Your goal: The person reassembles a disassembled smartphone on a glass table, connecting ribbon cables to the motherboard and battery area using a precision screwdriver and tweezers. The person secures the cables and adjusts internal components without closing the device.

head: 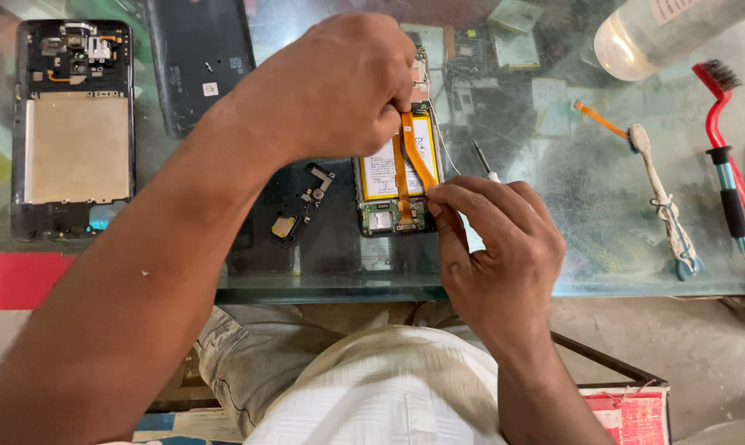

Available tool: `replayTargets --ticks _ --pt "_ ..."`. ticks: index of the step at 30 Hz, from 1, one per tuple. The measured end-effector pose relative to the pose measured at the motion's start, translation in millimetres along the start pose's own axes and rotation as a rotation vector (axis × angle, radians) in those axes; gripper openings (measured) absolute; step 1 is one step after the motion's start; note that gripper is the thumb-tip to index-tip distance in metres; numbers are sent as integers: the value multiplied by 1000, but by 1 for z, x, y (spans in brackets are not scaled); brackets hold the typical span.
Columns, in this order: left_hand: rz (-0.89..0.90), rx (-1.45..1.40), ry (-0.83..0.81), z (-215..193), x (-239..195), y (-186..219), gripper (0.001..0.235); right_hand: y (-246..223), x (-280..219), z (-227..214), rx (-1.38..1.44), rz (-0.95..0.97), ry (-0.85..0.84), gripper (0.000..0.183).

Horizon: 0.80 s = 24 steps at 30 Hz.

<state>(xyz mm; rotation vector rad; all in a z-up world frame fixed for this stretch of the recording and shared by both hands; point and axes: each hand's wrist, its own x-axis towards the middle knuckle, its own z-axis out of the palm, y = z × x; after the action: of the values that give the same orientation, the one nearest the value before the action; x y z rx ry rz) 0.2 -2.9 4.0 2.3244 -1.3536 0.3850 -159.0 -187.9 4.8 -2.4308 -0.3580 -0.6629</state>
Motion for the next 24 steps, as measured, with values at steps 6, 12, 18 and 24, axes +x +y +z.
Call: replayTargets --ticks 6,12,18,24 --pt "-19 -60 60 3 -2 -4 6 0 0 -1 21 10 4 20" --pt "-45 -59 43 -1 -2 0 6 -3 -1 -1 2 42 -11 20" --pt "-53 -65 12 -9 0 8 26 -3 -3 1 -39 36 -32 26" --pt "-68 2 -8 -10 1 12 30 -2 -8 1 -51 41 -22 40"
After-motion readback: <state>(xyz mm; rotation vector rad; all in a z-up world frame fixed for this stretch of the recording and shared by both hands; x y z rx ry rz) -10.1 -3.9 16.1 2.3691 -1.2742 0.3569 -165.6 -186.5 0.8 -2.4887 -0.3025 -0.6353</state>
